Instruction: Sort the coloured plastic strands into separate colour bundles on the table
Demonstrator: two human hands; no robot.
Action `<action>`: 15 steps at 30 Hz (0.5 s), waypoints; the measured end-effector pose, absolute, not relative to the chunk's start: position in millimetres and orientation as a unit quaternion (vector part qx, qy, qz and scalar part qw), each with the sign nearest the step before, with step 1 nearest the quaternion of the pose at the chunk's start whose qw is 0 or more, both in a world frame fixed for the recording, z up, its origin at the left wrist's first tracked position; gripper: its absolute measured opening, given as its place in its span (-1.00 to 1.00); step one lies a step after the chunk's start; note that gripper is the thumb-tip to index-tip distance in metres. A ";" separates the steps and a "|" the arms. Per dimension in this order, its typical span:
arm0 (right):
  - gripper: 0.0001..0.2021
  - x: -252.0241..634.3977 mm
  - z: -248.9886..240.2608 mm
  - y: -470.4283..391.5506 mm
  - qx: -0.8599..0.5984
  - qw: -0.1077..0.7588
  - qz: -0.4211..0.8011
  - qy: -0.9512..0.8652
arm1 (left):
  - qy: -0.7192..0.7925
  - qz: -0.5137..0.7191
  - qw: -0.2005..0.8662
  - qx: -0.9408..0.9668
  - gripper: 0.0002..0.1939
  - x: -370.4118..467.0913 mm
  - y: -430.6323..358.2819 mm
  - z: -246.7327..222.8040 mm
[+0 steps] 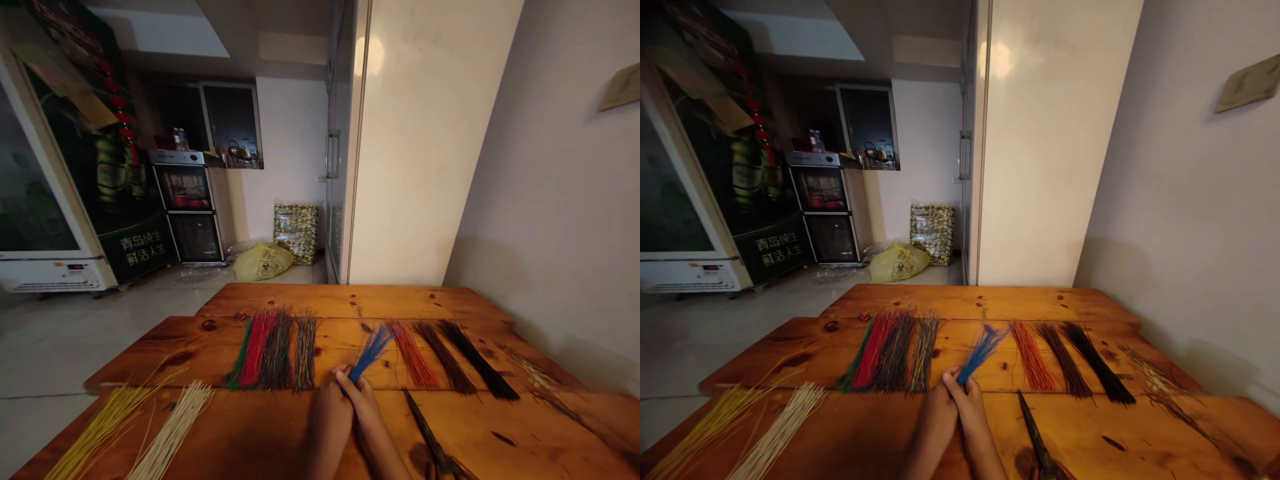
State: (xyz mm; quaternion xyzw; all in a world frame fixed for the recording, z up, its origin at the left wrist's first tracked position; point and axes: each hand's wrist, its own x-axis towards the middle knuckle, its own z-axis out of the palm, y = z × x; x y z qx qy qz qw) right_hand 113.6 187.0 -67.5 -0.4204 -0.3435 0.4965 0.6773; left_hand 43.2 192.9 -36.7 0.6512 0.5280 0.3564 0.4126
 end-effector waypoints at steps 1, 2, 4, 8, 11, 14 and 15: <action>-0.76 115.5 -65.9 187.0 -0.417 0.681 0.502 -0.332 | 0.524 0.337 0.385 0.680 -0.66 43.1 189.3 -35.7; -0.73 117.3 -63.8 186.9 -0.409 0.689 0.504 -0.323 | 0.522 0.314 0.357 0.708 -0.65 42.9 186.4 -34.6; -0.62 119.9 -58.2 186.3 -0.387 0.712 0.498 -0.308 | 0.527 0.259 0.313 0.746 -0.66 42.9 183.0 -32.9; -0.53 122.5 -44.8 183.4 -0.355 0.744 0.486 -0.290 | 0.535 0.202 0.292 0.767 -0.68 44.1 182.9 -32.3; -0.49 127.2 -36.3 179.6 -0.314 0.750 0.517 -0.267 | 0.534 0.186 0.275 0.778 -0.70 47.2 181.3 -34.3; -0.50 138.5 -30.1 174.4 -0.245 0.756 0.560 -0.233 | 0.531 0.184 0.244 0.790 -0.70 52.3 175.8 -36.6; -0.51 143.7 -28.7 172.6 -0.218 0.765 0.566 -0.218 | 0.526 0.185 0.233 0.796 -0.70 54.0 173.8 -37.1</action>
